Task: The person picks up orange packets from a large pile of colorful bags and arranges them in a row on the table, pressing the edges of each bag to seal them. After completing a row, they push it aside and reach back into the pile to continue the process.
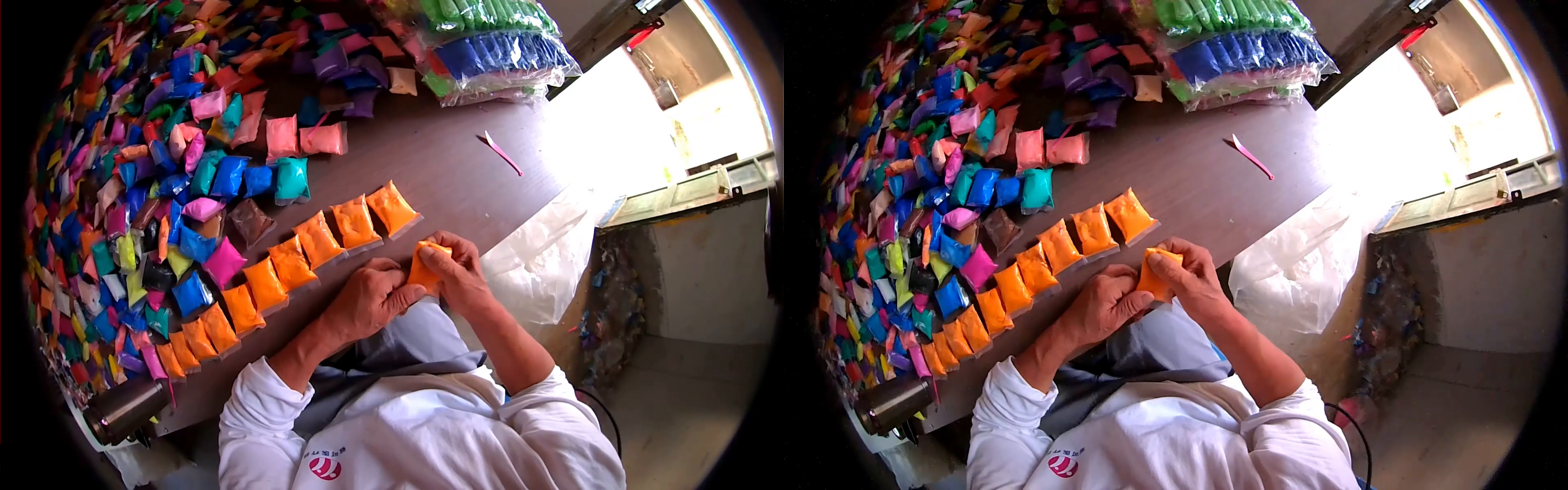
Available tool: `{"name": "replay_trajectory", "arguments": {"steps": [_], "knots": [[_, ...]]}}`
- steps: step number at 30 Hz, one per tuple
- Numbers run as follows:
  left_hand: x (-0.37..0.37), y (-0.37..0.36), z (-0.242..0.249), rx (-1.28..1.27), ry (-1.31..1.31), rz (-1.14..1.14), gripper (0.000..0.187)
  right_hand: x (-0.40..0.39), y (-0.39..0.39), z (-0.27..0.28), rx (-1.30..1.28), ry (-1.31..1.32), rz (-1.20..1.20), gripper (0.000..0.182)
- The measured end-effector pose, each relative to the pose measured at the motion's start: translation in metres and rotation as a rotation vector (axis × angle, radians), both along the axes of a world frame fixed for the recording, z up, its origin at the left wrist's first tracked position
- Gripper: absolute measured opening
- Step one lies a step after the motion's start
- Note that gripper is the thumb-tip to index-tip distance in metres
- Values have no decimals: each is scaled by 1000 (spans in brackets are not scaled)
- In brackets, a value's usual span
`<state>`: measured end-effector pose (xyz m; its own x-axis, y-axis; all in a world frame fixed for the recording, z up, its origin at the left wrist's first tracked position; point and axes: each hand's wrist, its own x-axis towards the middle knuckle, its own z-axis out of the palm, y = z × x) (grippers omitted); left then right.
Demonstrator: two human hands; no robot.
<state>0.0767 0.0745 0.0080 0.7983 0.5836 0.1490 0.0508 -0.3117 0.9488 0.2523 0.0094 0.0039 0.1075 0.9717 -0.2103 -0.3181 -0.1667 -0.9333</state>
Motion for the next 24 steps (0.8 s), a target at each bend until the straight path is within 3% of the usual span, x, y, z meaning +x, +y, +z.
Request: {"name": "replay_trajectory", "arguments": {"steps": [4,8,14,17,19,22,24], "knots": [[0,-1,5,-250,55,55,36,-3,-7,18,-52,282,2,39],[2,-5,-2,-50,11,94,37,-6,-10,13,-66,39,13,36],[-1,-10,3,-139,81,91,36,-8,-3,-3,107,123,49,36],[0,-22,-1,21,-66,217,37,-8,-3,9,95,158,111,36],[0,-32,5,-234,-125,337,37,-10,-3,17,78,167,152,36],[0,-45,5,-288,-98,377,39,-12,-10,17,83,149,220,38],[-4,-43,-1,-182,-12,359,39,-10,-10,4,87,255,239,37]]}}
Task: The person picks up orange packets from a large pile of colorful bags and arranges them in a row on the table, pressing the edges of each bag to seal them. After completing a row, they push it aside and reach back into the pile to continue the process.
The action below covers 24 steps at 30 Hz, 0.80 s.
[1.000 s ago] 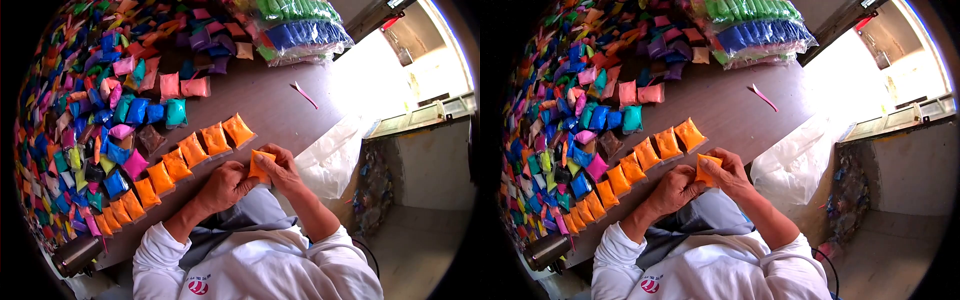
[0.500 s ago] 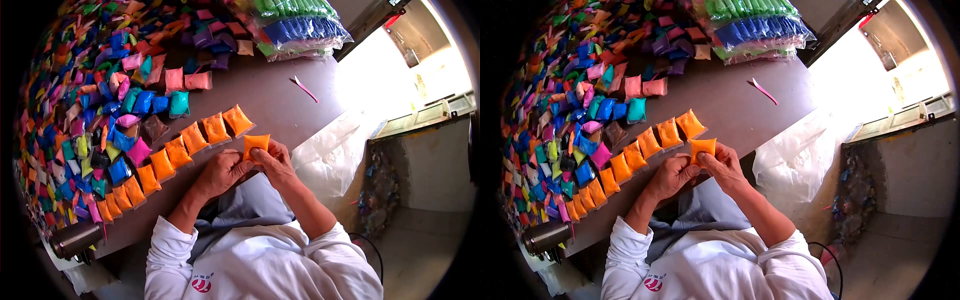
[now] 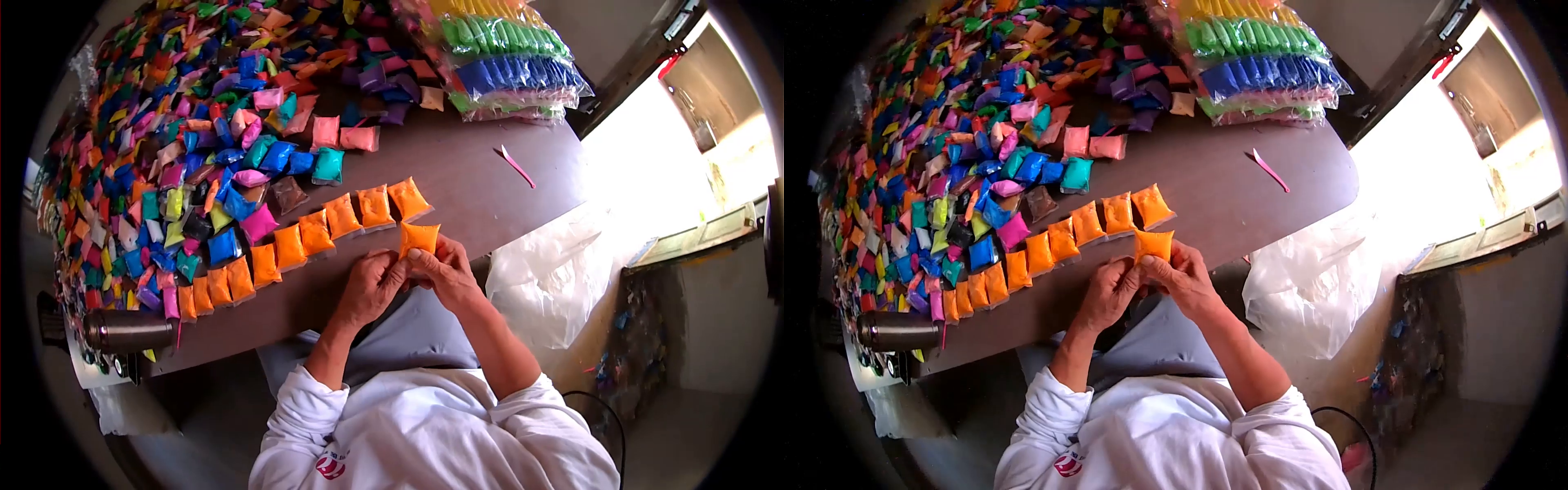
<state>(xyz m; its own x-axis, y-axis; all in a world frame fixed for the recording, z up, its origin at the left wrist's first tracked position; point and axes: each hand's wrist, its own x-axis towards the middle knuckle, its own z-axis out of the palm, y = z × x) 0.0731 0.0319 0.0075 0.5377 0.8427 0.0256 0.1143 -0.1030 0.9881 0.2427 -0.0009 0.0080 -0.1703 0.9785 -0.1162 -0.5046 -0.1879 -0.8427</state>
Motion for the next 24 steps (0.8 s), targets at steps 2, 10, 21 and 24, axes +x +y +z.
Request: {"name": "replay_trajectory", "arguments": {"steps": [2,10,21,24], "knots": [[-1,0,-5,89,106,-24,40,2,-1,-4,-5,37,0,38],[-2,-18,-6,-52,-87,102,43,14,0,-5,25,249,121,43],[3,-27,-6,117,72,77,42,6,-14,-5,59,9,46,28],[4,-27,-1,65,50,108,40,5,-14,2,37,-63,2,29]]}}
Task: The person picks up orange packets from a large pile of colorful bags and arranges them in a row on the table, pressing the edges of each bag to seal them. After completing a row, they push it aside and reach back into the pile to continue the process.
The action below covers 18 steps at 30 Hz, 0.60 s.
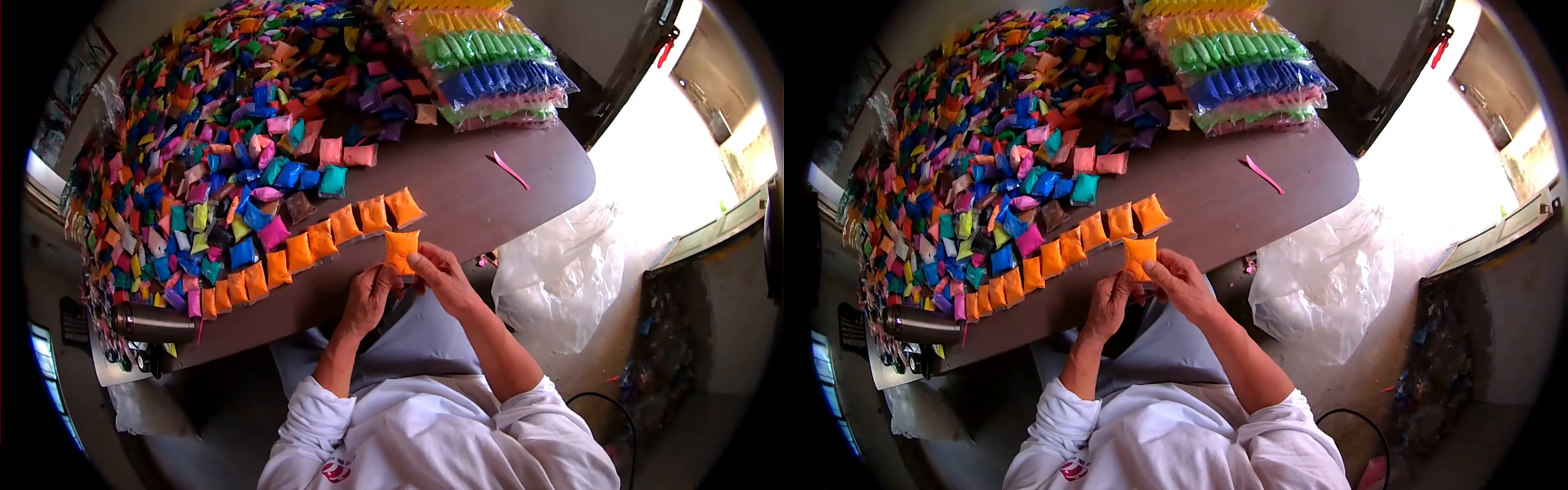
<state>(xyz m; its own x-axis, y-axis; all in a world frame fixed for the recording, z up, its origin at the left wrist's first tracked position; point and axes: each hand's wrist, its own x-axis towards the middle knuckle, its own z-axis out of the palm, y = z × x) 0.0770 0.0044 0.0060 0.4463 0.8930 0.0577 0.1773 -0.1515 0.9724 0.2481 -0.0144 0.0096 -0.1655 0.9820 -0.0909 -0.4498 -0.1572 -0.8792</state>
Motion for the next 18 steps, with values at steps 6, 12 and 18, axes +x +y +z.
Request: {"name": "replay_trajectory", "arguments": {"steps": [6,12,18], "knots": [[2,-3,-5,26,29,14,41,-5,11,1,52,78,-38,33],[1,-5,-3,-12,-16,41,41,-6,15,-2,85,-6,-20,35],[-3,-4,-4,34,55,10,38,-7,5,-1,131,-436,-536,30]]}}
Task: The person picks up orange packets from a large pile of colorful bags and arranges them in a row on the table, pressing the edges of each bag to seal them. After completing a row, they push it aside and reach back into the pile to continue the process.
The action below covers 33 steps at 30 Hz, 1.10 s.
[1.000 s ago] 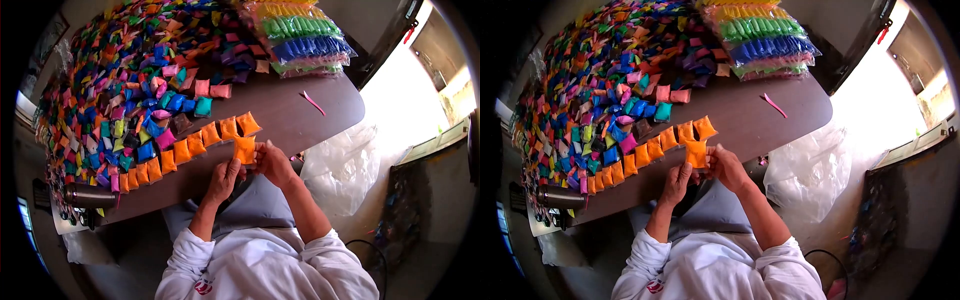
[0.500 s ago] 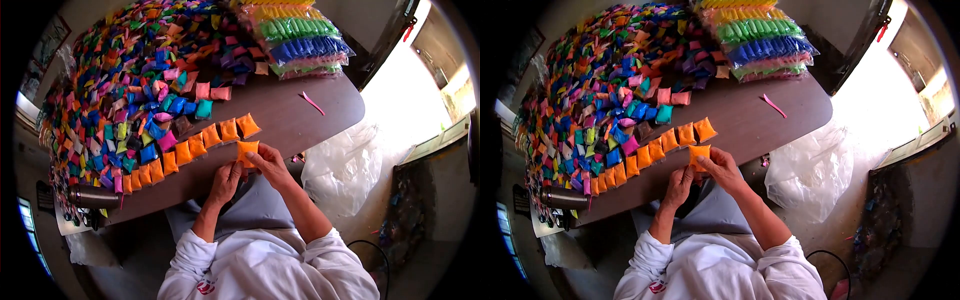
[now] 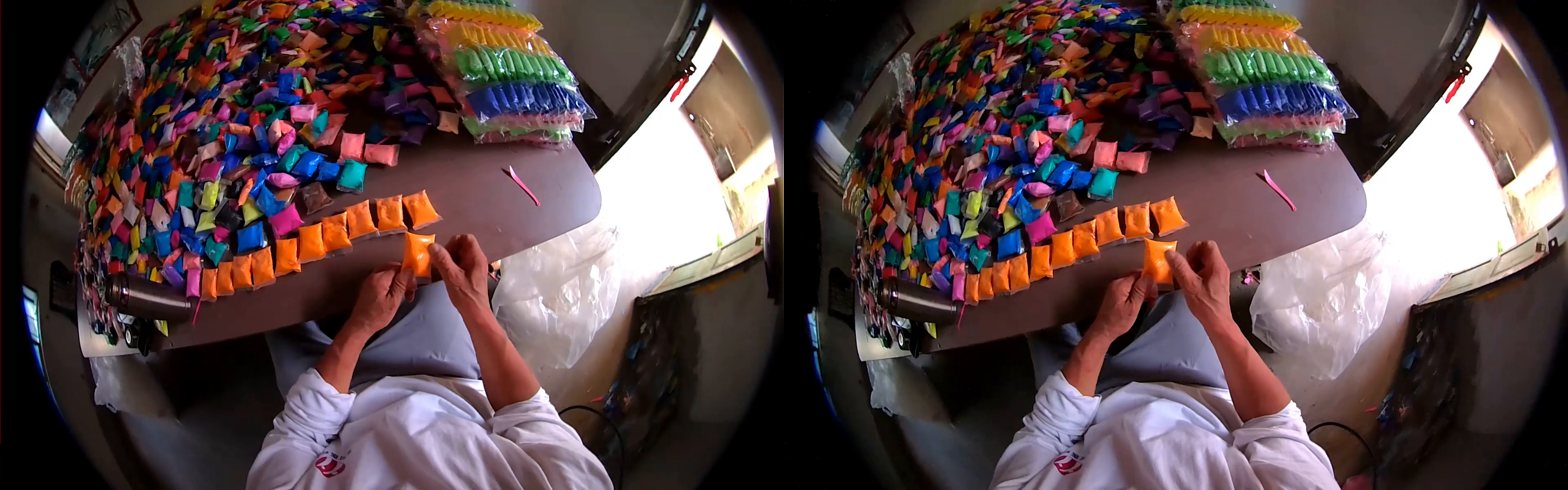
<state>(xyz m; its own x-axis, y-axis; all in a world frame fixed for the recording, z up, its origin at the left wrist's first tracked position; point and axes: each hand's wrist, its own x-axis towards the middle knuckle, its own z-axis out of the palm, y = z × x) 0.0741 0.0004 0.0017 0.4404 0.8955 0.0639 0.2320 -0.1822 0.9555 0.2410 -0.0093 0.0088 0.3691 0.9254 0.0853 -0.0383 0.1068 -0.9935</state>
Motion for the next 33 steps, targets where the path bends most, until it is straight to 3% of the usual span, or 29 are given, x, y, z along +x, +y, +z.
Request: {"name": "replay_trajectory", "arguments": {"steps": [4,6,7,8,9,10,11,12,15,17,18,20,23,33], "knots": [[5,-5,3,65,-7,7,34,-8,-3,14,-146,-415,130,46],[7,-4,0,65,-18,45,33,-10,3,6,-108,-418,140,40],[8,-1,-9,293,1,53,33,-7,6,2,-109,-422,145,40],[8,2,-16,521,21,59,34,-3,9,-1,-162,-207,204,34],[5,2,-9,521,18,63,34,1,11,0,-212,8,261,29],[1,0,-2,316,2,21,35,6,10,1,-215,0,261,29],[-1,-1,3,111,-12,-24,36,13,8,4,-222,214,321,25],[1,-1,3,105,-15,-25,36,17,5,6,-229,430,377,23],[4,-1,3,94,20,24,37,17,-1,-1,-211,374,438,26],[6,-1,2,339,67,36,35,14,-8,6,-243,431,495,29],[7,-1,0,338,68,41,35,13,-8,10,-244,431,500,29],[8,-2,-4,329,50,63,34,9,-8,12,-198,224,519,30],[7,-1,-6,431,115,65,31,9,-4,-3,-178,194,473,34],[2,-3,-6,395,126,25,26,0,-5,9,-143,171,462,33]]}}
